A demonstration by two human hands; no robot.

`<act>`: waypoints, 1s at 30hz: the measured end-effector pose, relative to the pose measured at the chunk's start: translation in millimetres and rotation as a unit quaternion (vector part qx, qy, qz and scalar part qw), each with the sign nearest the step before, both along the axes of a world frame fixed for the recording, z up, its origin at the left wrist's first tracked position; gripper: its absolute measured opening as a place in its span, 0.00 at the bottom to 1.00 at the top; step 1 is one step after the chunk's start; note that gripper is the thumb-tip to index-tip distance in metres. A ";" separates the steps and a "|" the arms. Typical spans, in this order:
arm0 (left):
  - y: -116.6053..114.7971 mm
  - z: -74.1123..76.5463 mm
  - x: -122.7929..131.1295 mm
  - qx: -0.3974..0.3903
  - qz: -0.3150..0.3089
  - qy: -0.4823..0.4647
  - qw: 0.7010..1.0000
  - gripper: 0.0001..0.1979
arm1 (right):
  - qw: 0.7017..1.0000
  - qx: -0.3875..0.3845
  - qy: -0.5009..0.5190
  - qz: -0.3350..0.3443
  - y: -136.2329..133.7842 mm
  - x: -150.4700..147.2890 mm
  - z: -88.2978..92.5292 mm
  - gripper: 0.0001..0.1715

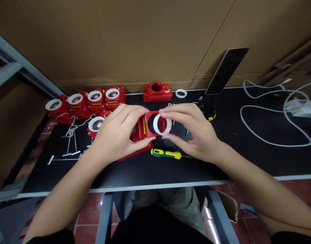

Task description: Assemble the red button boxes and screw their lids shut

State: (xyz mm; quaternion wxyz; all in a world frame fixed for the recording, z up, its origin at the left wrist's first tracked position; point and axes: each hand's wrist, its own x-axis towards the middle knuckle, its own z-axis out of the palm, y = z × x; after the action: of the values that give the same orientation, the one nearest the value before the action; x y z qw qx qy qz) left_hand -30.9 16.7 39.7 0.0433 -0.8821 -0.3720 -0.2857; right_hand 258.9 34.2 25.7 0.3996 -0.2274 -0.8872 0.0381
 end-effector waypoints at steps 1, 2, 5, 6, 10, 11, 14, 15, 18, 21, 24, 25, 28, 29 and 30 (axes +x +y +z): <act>-0.2 -0.1 0.8 0.007 -0.004 0.000 1.000 0.27 | 1.000 -0.002 -0.001 0.001 -0.6 -1.3 -0.4 0.25; -0.3 -0.4 1.7 0.013 -0.010 0.000 1.000 0.27 | 1.000 -0.005 0.001 0.000 -1.0 -2.7 -1.2 0.25; 0.0 -2.6 3.8 0.020 -0.024 -0.004 0.999 0.28 | 1.000 -0.003 0.014 0.012 1.4 -5.8 -5.0 0.26; 0.3 -3.5 4.1 0.020 -0.028 -0.007 0.999 0.30 | 1.000 -0.001 0.020 0.017 3.3 -6.0 -6.4 0.27; 4.2 -6.1 1.3 0.034 -0.039 -0.018 0.999 0.31 | 0.999 0.022 0.044 0.008 8.7 -5.6 -7.5 0.31; 6.2 -6.1 -0.7 0.034 -0.035 -0.026 0.998 0.30 | 0.996 0.045 0.070 -0.016 7.2 -6.6 -6.2 0.30; 14.7 -4.8 -10.3 0.030 0.002 -0.068 0.997 0.26 | 0.986 0.131 0.098 -0.044 -6.2 -19.0 -0.7 0.16; 18.0 -4.2 -14.1 0.035 0.017 -0.079 0.996 0.26 | 0.986 0.152 0.059 -0.023 -12.3 -26.8 0.7 0.10; 26.8 -3.1 -24.4 0.049 0.045 -0.096 0.993 0.26 | 0.979 0.165 -0.121 0.020 -25.9 -57.1 0.3 0.13; 32.0 -2.8 -30.1 0.047 0.078 -0.104 0.990 0.25 | 0.961 0.184 -0.207 0.000 -24.8 -82.2 -7.7 0.14; 33.9 -2.6 -32.2 0.047 0.103 -0.104 0.988 0.25 | 0.953 0.218 -0.209 0.023 -15.2 -90.9 -18.0 0.18; 34.1 -2.3 -32.6 0.050 0.105 -0.105 0.988 0.25 | 0.951 0.228 -0.206 0.031 -12.4 -90.9 -20.7 0.20; 34.0 -0.9 -33.7 0.057 0.106 -0.112 0.986 0.25 | 0.942 0.265 -0.198 0.054 -8.5 -88.9 -25.2 0.21; 33.8 -0.4 -34.0 0.058 0.107 -0.114 0.986 0.24 | 0.940 0.275 -0.195 0.059 -8.3 -88.7 -26.0 0.20; 33.7 0.0 -34.2 0.058 0.109 -0.116 0.985 0.24 | 0.937 0.284 -0.192 0.063 -8.4 -89.2 -26.6 0.20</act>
State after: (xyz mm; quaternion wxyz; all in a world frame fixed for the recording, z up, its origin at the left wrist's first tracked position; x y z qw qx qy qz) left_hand -65.2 50.3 39.7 0.0817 -0.7929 -0.4515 -0.4010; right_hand 169.8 25.8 -0.9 0.2662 -0.0512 -0.9334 -0.2350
